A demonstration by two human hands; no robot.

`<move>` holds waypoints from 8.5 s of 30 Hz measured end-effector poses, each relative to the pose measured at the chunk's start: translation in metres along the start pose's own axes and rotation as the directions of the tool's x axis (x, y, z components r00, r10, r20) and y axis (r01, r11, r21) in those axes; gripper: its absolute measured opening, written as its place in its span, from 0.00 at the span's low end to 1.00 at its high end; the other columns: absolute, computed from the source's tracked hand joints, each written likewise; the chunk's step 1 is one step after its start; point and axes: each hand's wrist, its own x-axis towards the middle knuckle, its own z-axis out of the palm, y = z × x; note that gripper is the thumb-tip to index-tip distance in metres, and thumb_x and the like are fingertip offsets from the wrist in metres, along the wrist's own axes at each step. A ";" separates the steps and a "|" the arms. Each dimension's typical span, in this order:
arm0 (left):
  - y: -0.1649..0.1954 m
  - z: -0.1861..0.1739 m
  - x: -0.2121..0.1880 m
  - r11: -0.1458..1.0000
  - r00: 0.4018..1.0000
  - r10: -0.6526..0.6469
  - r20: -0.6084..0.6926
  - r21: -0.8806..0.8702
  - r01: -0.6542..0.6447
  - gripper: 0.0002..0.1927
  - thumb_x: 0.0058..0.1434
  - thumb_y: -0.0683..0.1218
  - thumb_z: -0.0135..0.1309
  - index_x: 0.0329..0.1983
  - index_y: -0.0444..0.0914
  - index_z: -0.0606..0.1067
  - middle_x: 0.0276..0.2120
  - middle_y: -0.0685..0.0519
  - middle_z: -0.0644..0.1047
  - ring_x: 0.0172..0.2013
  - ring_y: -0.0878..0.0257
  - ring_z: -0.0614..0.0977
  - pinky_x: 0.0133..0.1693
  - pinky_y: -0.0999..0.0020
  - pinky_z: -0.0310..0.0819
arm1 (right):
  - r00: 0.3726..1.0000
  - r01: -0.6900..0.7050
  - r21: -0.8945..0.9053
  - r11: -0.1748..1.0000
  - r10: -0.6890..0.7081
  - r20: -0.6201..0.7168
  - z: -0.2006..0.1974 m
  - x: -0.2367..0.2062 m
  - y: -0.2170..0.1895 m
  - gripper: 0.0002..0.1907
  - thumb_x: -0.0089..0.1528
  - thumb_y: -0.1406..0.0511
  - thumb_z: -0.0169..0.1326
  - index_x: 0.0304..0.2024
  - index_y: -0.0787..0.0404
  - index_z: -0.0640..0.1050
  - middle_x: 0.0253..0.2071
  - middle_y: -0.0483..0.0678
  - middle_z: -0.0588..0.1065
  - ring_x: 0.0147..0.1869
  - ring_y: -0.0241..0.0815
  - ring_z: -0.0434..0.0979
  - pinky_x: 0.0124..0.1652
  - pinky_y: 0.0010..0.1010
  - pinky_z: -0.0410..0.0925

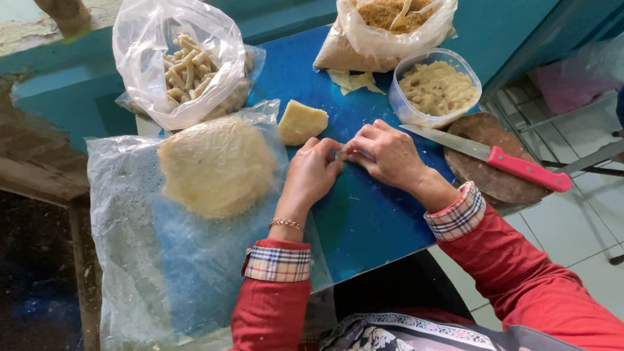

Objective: The person sits at a table and folds small square pastry wrappers around a filling, pinching each closed by hand and setting the folded pieces on the table. They occasionally reach into a bag of filling and a container of filling while working through the wrappers one at a time.

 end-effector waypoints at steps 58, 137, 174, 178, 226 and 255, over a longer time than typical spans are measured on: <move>-0.001 -0.046 0.012 0.758 0.642 -0.321 -0.697 -0.595 -0.267 0.06 0.73 0.42 0.48 0.46 0.37 0.76 0.30 0.58 0.76 0.29 0.74 0.75 0.31 0.77 0.72 | 0.973 0.207 0.139 0.968 -0.218 0.073 0.037 0.098 0.002 0.11 0.61 0.65 0.62 0.46 0.55 0.80 0.55 0.47 0.79 0.56 0.52 0.79 0.52 0.40 0.72; 0.029 -0.017 -0.056 0.710 0.921 -0.387 -0.040 -0.651 0.270 0.12 0.63 0.45 0.59 0.46 0.33 0.78 0.30 0.55 0.81 0.29 0.74 0.78 0.29 0.75 0.73 | 0.843 -0.527 0.810 0.255 0.274 0.462 0.006 0.001 -0.007 0.06 0.66 0.71 0.55 0.43 0.67 0.81 0.43 0.44 0.76 0.44 0.32 0.77 0.41 0.25 0.73; 0.041 -0.024 -0.056 0.885 0.944 -0.272 -0.185 -0.432 0.171 0.16 0.62 0.43 0.59 0.53 0.37 0.79 0.35 0.48 0.86 0.34 0.66 0.89 0.36 0.71 0.83 | 0.930 -0.367 0.748 0.553 0.211 0.300 -0.003 0.002 -0.018 0.07 0.60 0.72 0.62 0.41 0.62 0.85 0.44 0.46 0.78 0.46 0.35 0.80 0.43 0.24 0.74; 0.042 -0.028 -0.057 0.860 0.962 -0.208 -0.176 -0.502 0.094 0.18 0.60 0.42 0.62 0.54 0.35 0.77 0.36 0.47 0.85 0.36 0.63 0.88 0.37 0.70 0.83 | 0.913 -0.405 0.773 0.489 0.252 0.320 -0.004 0.002 -0.019 0.07 0.60 0.72 0.63 0.41 0.63 0.84 0.44 0.47 0.78 0.44 0.36 0.79 0.43 0.25 0.73; 0.024 -0.041 -0.059 0.632 0.845 -0.435 -0.311 -0.774 0.040 0.14 0.66 0.37 0.53 0.55 0.30 0.76 0.40 0.53 0.82 0.39 0.70 0.83 0.42 0.75 0.79 | 0.948 -0.289 0.280 0.916 0.315 -0.052 0.002 0.005 -0.013 0.05 0.64 0.66 0.60 0.42 0.58 0.79 0.39 0.47 0.77 0.42 0.44 0.79 0.42 0.31 0.71; 0.044 -0.028 -0.058 0.799 0.935 -0.293 -0.199 -0.588 0.125 0.13 0.66 0.45 0.59 0.51 0.33 0.79 0.33 0.54 0.85 0.33 0.73 0.85 0.33 0.76 0.80 | 0.995 0.011 0.511 0.860 0.044 -0.095 -0.013 0.012 -0.047 0.16 0.58 0.68 0.66 0.47 0.61 0.78 0.47 0.50 0.76 0.45 0.40 0.79 0.40 0.28 0.74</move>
